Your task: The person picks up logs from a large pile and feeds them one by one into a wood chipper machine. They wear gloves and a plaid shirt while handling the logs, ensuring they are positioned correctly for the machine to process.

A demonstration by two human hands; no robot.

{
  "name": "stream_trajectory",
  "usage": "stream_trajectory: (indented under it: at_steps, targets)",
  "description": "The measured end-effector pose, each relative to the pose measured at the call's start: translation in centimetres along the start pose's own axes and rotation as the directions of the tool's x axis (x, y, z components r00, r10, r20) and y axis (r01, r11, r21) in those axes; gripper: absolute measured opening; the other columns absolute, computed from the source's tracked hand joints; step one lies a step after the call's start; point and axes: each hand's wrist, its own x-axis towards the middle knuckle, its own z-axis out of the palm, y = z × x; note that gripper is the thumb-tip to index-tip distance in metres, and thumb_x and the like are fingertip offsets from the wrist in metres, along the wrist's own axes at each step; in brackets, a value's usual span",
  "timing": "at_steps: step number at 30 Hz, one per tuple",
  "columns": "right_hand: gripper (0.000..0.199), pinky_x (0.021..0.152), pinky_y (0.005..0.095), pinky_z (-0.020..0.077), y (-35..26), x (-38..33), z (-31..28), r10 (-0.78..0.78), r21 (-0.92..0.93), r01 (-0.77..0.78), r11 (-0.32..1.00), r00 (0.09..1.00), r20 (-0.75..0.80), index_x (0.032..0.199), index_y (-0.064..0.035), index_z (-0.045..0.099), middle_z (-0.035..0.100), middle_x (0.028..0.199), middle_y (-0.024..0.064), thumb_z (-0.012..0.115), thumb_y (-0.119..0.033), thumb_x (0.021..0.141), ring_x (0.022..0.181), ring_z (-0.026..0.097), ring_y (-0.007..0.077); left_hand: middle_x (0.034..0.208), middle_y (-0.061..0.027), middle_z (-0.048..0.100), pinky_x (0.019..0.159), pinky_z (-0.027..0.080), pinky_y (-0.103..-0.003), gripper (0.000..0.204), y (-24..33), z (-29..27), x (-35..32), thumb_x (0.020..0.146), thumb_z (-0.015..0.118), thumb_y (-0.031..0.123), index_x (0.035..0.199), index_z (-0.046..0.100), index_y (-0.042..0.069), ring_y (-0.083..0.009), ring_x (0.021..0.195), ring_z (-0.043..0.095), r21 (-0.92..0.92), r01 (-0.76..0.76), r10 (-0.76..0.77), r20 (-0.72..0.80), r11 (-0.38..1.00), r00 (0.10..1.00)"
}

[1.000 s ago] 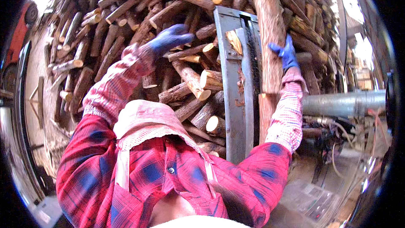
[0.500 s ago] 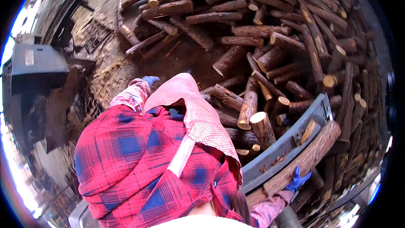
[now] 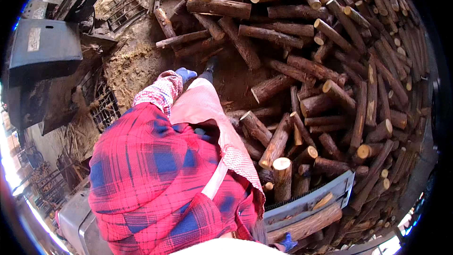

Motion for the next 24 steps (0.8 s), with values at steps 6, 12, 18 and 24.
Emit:
stream_trajectory:
  at_steps: [6, 12, 18, 24]
  targets:
    - [0.065, 0.095, 0.0396, 0.0443, -22.4, -9.6, 14.7, -0.018, -0.594, -0.045, 0.803, 0.995, -0.100, 0.124, 0.0042, 0.050, 0.055, 0.122, 0.0196, 0.079, -0.021, 0.071, 0.108, 0.053, 0.0301, 0.106, -0.0246, 0.064, 0.086, 0.045, -0.042, 0.061, -2.8, -6.7, 12.8, 0.077, 0.064, 0.054, 0.102, 0.067, -0.001, -0.0382, 0.106, 0.059, 0.036, 0.085, -0.088, 0.081, 0.996, 0.993]
    - [0.057, 0.094, 0.0320, 0.0437, -35.6, -16.5, 34.7, 0.006, 0.068, -0.098, 0.993, 0.612, 0.791, 0.129, 0.0033, 0.047, 0.054, 0.124, 0.0132, 0.070, -0.025, 0.084, 0.110, 0.052, 0.0245, 0.086, -0.0173, 0.068, 0.076, 0.046, -0.041, 0.048, -0.6, -17.1, 24.6, 0.080, 0.064, 0.046, 0.092, 0.068, 0.000, -0.0304, 0.080, 0.062, -0.140, -0.152, 0.178, 0.200, 0.978, 0.963]
    - [0.063, 0.103, 0.0369, 0.0358, -48.0, -22.6, 41.1, -0.053, 0.043, 0.050, 0.998, 0.223, 0.973, 0.132, 0.0067, 0.043, 0.050, 0.131, 0.0198, 0.068, -0.025, 0.084, 0.121, 0.047, 0.0270, 0.066, -0.0010, 0.057, 0.051, 0.039, -0.031, 0.033, -2.0, -17.1, 31.9, 0.083, 0.064, 0.041, 0.079, 0.065, 0.008, -0.0151, 0.057, 0.050, -0.524, 0.177, -0.071, 0.215, 0.833, 0.974]
    - [0.061, 0.102, 0.0359, 0.0372, -46.0, -23.4, 44.6, 0.157, -0.139, -0.092, 0.986, 0.236, 0.959, 0.128, 0.0107, 0.046, 0.052, 0.129, 0.0216, 0.068, -0.027, 0.085, 0.119, 0.050, 0.0273, 0.078, -0.0042, 0.063, 0.061, 0.046, -0.033, 0.039, -1.9, -7.7, 34.0, 0.081, 0.066, 0.044, 0.091, 0.069, 0.006, -0.0181, 0.066, 0.056, -0.358, 0.357, -0.204, 0.399, 0.863, 0.894]
